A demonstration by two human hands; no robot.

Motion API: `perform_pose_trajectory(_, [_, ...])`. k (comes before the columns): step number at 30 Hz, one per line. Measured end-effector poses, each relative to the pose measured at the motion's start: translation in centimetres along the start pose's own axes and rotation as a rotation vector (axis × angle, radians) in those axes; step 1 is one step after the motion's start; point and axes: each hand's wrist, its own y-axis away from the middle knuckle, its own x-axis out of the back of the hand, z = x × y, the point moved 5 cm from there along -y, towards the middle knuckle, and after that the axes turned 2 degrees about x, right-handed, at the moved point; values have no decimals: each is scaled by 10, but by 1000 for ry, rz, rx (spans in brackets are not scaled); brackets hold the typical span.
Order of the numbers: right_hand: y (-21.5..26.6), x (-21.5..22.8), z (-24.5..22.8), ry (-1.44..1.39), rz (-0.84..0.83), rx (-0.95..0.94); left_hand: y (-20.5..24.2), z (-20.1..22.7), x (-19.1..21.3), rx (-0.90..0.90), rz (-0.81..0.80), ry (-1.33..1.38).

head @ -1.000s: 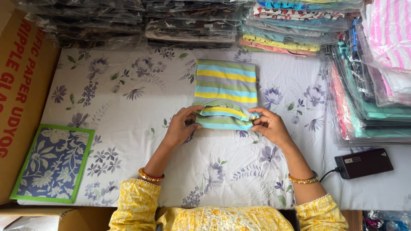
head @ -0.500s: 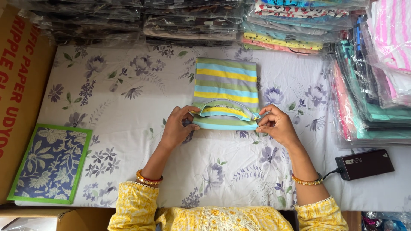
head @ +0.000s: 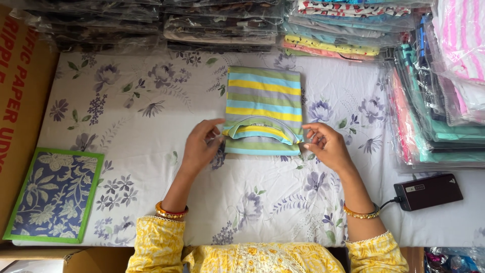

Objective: Folding a striped shirt and placing it into a plastic bag.

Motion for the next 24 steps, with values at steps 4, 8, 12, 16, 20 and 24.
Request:
perform_pose_trajectory(4, [0,-7,-29,246,129,269,-2,21,-11,-175,5,-133])
perform_pose_trajectory(8, [3,0,-45,267,208,354,-6,30,-5,-191,43,-221])
perform_pose_trajectory(12, [6,5,-52,275,212,316,-7,31,3,-206,14,-206])
perform_pose_trajectory(16, [12,4,-57,374,199,361,-1,43,8,-216,10,-221])
perform_pose_trajectory(20, [22,-1,-57,435,181,396,15,41,2,-264,-8,-247])
perform_pose_trajectory(24, [22,-4,-61,522,31,309,18,51,3,-288,-96,-288])
